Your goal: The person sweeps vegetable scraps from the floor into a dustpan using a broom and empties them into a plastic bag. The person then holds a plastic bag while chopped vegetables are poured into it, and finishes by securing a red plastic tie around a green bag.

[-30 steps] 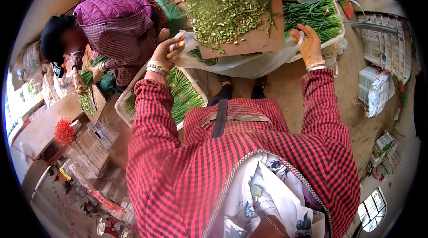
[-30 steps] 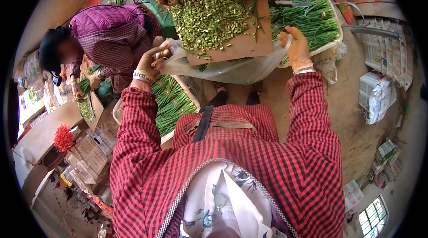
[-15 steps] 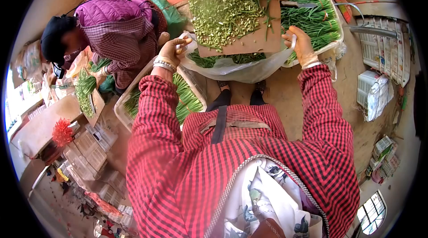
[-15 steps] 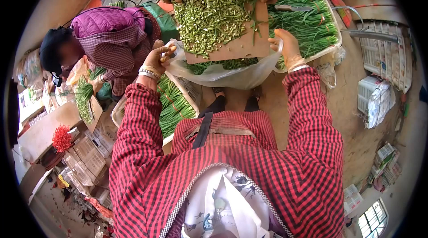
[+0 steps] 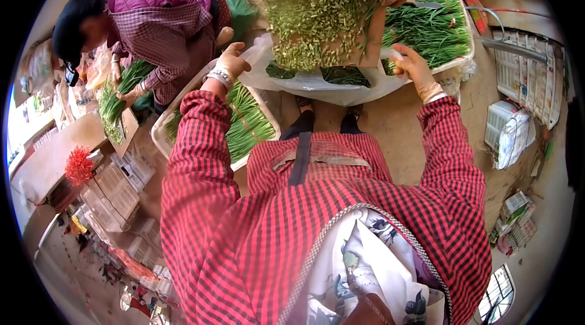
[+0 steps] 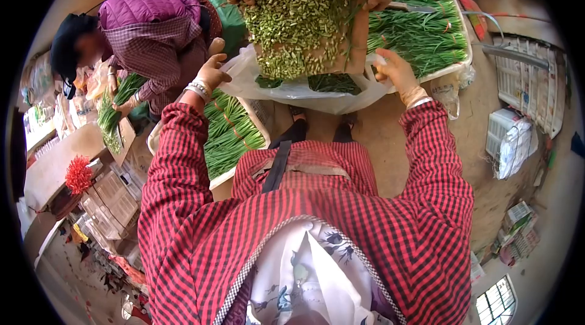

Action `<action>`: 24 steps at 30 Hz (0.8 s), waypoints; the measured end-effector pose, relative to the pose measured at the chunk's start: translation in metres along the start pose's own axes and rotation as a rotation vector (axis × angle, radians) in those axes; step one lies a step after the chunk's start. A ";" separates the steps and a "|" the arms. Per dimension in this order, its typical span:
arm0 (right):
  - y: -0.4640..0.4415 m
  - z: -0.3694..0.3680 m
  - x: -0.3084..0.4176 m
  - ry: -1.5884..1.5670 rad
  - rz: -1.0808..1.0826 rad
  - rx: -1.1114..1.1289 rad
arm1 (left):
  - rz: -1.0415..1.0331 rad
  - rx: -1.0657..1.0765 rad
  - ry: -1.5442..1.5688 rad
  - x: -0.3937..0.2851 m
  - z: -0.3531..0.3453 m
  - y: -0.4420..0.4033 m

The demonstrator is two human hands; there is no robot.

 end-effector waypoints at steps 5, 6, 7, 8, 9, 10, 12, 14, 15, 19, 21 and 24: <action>0.009 0.025 -0.032 0.397 -0.067 -0.049 | 0.027 0.007 0.214 0.010 0.005 -0.006; 0.012 0.029 -0.038 0.368 -0.114 -0.064 | 0.078 -0.024 0.417 0.017 0.010 -0.008; 0.016 0.028 -0.037 0.313 -0.127 -0.067 | 0.104 -0.083 0.463 0.022 0.016 -0.008; 0.013 0.030 -0.039 0.314 -0.126 -0.066 | 0.104 -0.085 0.463 0.024 0.017 -0.009; 0.008 0.033 -0.042 0.191 -0.149 -0.102 | 0.140 -0.108 0.530 0.027 0.019 -0.008; 0.006 0.036 -0.045 0.068 -0.170 -0.138 | 0.176 -0.131 0.596 0.030 0.021 -0.006; 0.002 0.033 -0.039 0.042 -0.158 -0.169 | 0.182 -0.135 0.563 0.027 0.019 -0.007; 0.006 0.030 -0.030 0.060 -0.147 -0.199 | 0.114 -0.111 0.436 0.019 0.015 -0.005; 0.008 0.028 -0.026 0.067 -0.144 -0.210 | 0.106 -0.118 0.472 0.017 0.014 -0.007; 0.005 0.032 -0.038 0.012 -0.152 -0.213 | 0.108 -0.059 0.460 0.018 0.008 -0.015; 0.005 0.032 -0.043 -0.007 -0.172 -0.212 | 0.103 -0.098 0.442 0.022 0.011 -0.016; 0.008 0.026 -0.040 0.008 -0.176 -0.223 | 0.154 -0.110 0.454 0.030 0.013 -0.017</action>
Point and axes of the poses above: each hand's wrist, its own y-axis away from the middle knuckle, its own z-axis out of the back of the hand, x = y × z, the point moved 10 cm from there along -y, towards the middle knuckle, and after that the axes turned 1 degree about z, right-handed, at the moved point
